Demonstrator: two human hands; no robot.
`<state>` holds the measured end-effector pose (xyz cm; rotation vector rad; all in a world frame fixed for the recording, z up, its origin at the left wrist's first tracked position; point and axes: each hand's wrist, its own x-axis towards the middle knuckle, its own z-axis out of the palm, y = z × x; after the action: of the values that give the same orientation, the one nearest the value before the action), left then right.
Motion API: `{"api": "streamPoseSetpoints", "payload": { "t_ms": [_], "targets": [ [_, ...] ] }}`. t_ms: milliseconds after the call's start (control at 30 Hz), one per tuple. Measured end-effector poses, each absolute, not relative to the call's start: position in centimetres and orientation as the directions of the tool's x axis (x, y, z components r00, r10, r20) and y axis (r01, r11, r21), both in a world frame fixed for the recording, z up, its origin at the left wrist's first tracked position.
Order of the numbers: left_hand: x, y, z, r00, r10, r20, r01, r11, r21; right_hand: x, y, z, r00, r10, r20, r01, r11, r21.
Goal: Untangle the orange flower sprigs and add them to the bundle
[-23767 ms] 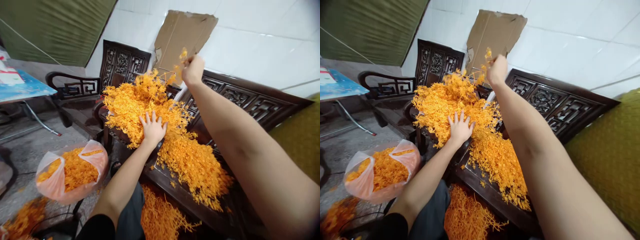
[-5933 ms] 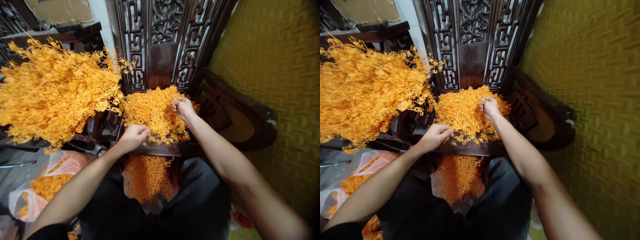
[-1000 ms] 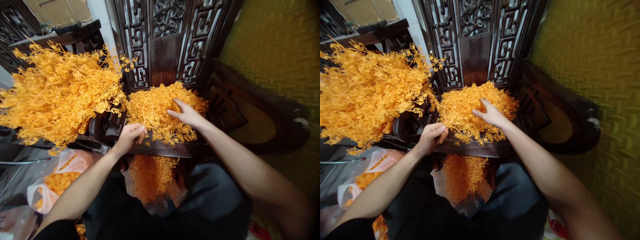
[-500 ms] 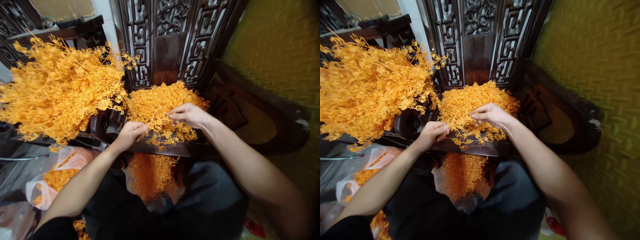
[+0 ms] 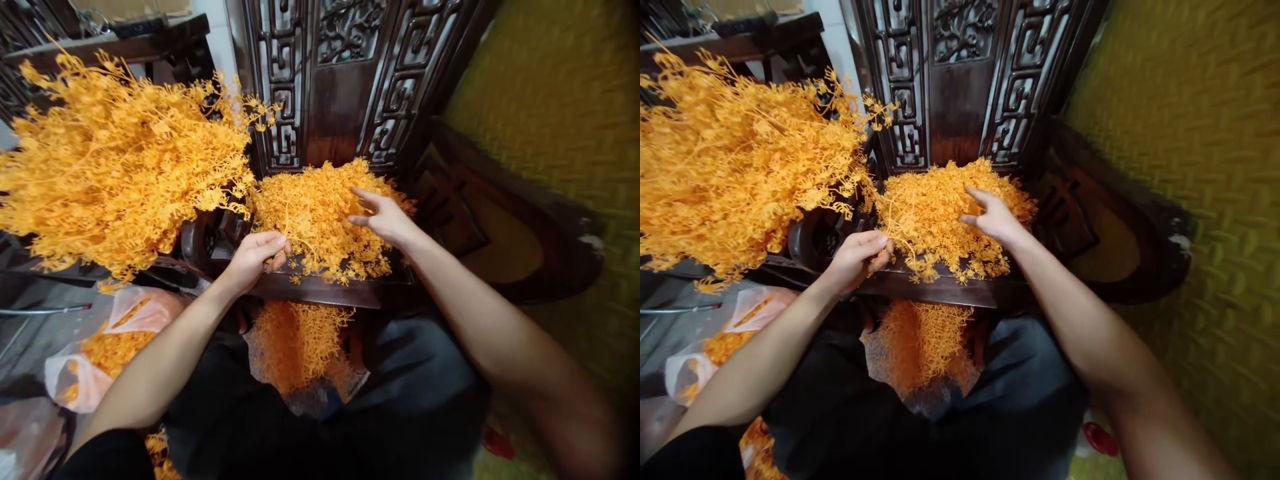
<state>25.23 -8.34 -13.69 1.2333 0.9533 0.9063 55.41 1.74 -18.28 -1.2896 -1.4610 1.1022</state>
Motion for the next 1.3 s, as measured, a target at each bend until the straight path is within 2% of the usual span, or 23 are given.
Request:
{"api": "streamPoseSetpoints", "payload": {
  "t_ms": [67, 167, 233, 300, 400, 467, 533, 600, 767, 900, 967, 1033, 1167, 1300],
  "targets": [
    [25.8, -8.4, -14.2, 0.373, 0.925, -0.070, -0.046, 0.094, 0.994, 53.2, 0.2, -17.5, -0.233, 0.972, 0.031, 0.163, 0.071, -0.984],
    [26.5, -8.4, -14.8, 0.402, 0.914, -0.047, -0.040, 0.069, 0.997, 50.4, -2.1, -16.1, -0.477, 0.878, -0.043, -0.075, -0.090, -0.993],
    [26.8, -8.4, -14.8, 0.397, 0.917, -0.044, -0.049, 0.069, 0.996, 49.3, -2.9, -15.2, -0.523, 0.852, -0.023, -0.079, -0.076, -0.994],
    [27.0, -8.5, -14.7, 0.398, 0.915, -0.070, -0.054, 0.099, 0.994, 49.3, -3.0, -14.7, -0.487, 0.871, 0.059, 0.066, 0.104, -0.992],
    [26.7, -8.6, -14.3, 0.438, 0.889, -0.137, -0.066, 0.183, 0.981, 51.5, -1.6, -14.6, -0.388, 0.884, 0.261, 0.319, 0.394, -0.862],
    [26.1, -8.7, -14.0, 0.430, 0.891, -0.147, -0.089, 0.203, 0.975, 54.2, 0.0, -15.4, -0.202, 0.924, 0.324, 0.406, 0.380, -0.831],
    [25.4, -8.7, -13.9, 0.370, 0.919, -0.138, -0.089, 0.183, 0.979, 57.0, 1.6, -16.7, 0.090, 0.951, 0.296, 0.415, 0.234, -0.879],
    [25.1, -8.6, -14.1, 0.315, 0.941, -0.126, -0.056, 0.151, 0.987, 59.0, 2.9, -18.1, 0.235, 0.929, 0.287, 0.431, 0.166, -0.887],
    [26.4, -7.9, -14.7, 0.341, 0.939, -0.051, 0.050, 0.036, 0.998, 58.2, 3.7, -19.7, 0.161, 0.948, 0.276, 0.562, 0.141, -0.815],
    [27.7, -7.6, -14.6, 0.417, 0.909, -0.025, 0.086, -0.012, 0.996, 55.6, 2.6, -18.4, -0.029, 0.962, 0.270, 0.654, 0.223, -0.723],
    [28.1, -7.5, -14.6, 0.465, 0.885, -0.026, 0.065, -0.004, 0.998, 54.7, 1.4, -17.3, -0.144, 0.944, 0.296, 0.593, 0.322, -0.738],
    [28.5, -7.4, -14.6, 0.501, 0.865, -0.038, 0.043, 0.018, 0.999, 53.9, -0.2, -16.2, -0.282, 0.928, 0.242, 0.427, 0.347, -0.835],
    [29.3, -7.1, -15.0, 0.531, 0.845, -0.062, -0.012, 0.081, 0.997, 52.7, -2.5, -15.2, -0.508, 0.855, 0.100, 0.114, 0.182, -0.977],
    [30.3, -6.6, -15.3, 0.545, 0.835, -0.075, -0.096, 0.151, 0.984, 52.2, -3.2, -14.9, -0.514, 0.856, 0.045, -0.051, 0.022, -0.998]
  ]
}}
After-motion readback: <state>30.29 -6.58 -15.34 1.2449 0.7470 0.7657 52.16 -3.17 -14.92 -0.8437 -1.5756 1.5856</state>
